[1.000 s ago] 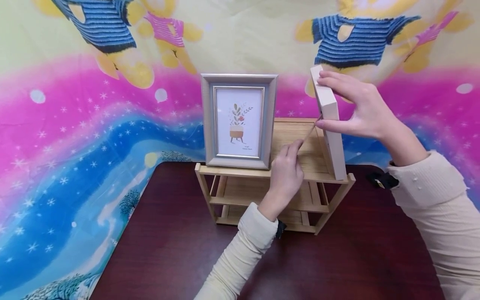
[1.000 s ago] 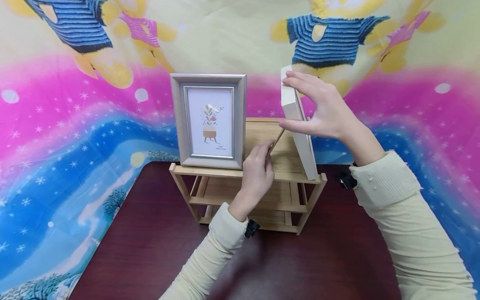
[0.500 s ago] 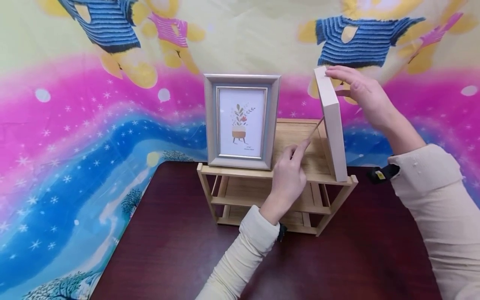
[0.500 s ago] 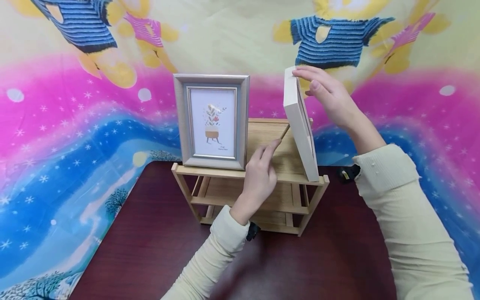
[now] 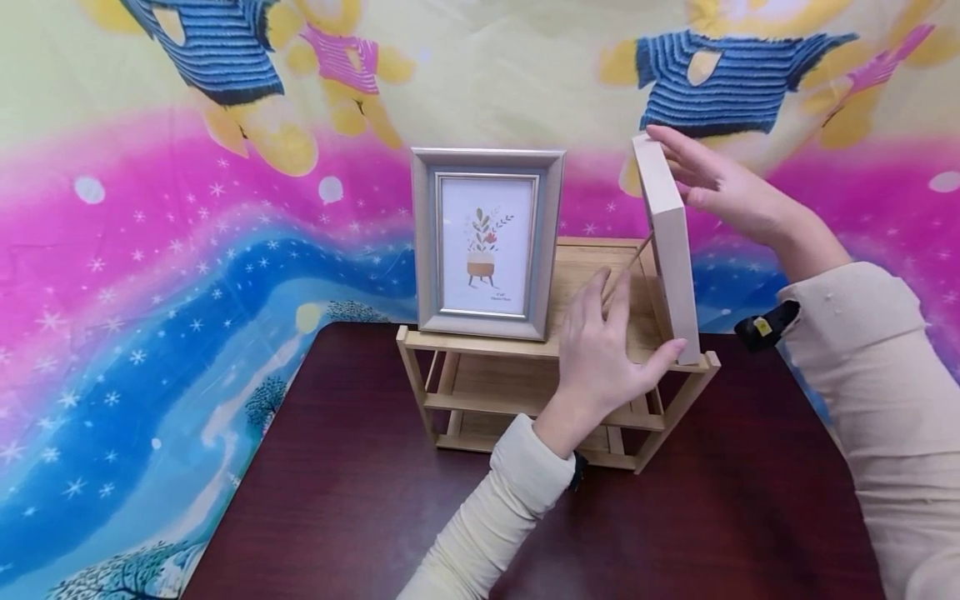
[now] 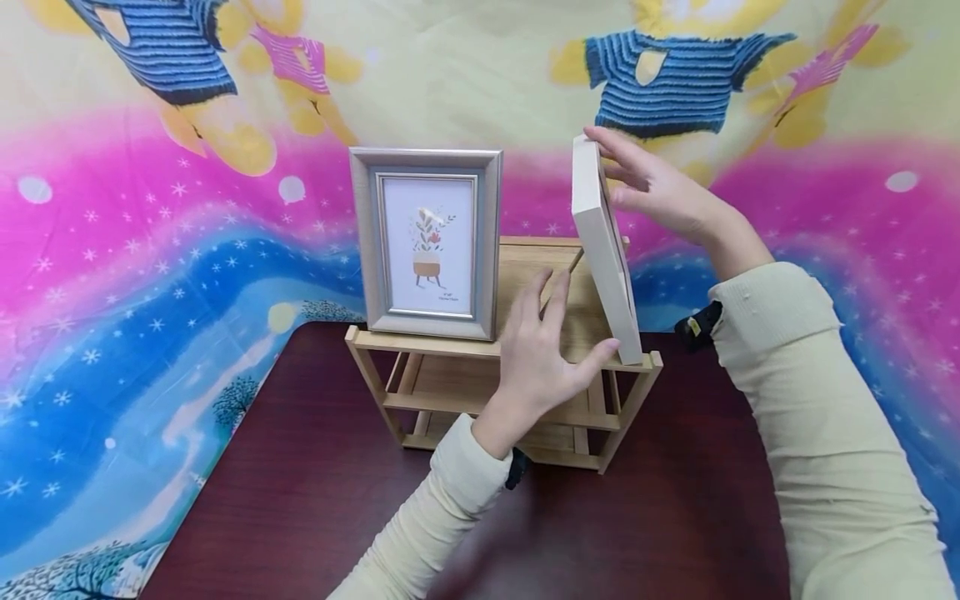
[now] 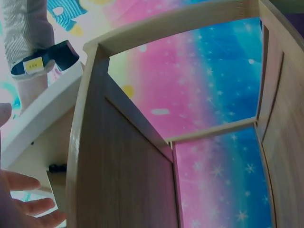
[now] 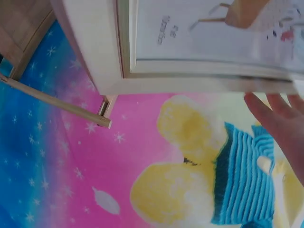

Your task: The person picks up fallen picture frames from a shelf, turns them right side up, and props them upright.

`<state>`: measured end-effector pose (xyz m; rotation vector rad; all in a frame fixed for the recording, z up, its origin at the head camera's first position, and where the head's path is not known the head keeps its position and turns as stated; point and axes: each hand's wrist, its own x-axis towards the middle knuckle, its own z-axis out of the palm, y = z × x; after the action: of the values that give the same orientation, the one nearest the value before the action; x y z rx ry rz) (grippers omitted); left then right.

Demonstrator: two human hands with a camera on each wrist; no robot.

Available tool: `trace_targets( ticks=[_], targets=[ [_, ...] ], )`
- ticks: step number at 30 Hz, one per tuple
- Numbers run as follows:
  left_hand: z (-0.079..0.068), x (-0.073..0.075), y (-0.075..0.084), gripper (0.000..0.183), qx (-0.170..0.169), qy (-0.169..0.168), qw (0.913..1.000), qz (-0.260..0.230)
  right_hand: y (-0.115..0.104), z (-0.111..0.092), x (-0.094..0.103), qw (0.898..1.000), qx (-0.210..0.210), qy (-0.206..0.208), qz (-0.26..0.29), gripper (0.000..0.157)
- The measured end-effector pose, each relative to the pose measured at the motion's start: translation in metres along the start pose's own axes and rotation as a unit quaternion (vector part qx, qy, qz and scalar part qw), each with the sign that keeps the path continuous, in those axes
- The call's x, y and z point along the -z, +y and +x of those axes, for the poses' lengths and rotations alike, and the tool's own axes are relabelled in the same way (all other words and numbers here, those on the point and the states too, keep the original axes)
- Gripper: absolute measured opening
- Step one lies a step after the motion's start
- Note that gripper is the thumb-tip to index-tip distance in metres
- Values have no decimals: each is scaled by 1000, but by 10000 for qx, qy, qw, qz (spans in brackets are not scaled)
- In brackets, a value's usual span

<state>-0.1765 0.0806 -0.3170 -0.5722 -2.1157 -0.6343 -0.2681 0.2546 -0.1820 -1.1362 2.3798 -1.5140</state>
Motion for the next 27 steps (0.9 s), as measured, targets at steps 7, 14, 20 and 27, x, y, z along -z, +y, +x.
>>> trace_targets(
  ticks=[7,14,20,27],
  targets=[
    [7,-5,12,94,151,-382,9987,311,2,0,10,9968,-261,-704,261,97],
    [8,-7,12,89,547,-901,9922,670,2,2,9,9974,-224,-671,119,97],
    [10,-3,8,89,714,-1483,9842,646,-1,1,10,9972,-290,-608,-337,90],
    [14,2,-1,89,936,-2083,9731,295,-3,-3,12,9925,-457,-409,-1061,93]
  ],
)
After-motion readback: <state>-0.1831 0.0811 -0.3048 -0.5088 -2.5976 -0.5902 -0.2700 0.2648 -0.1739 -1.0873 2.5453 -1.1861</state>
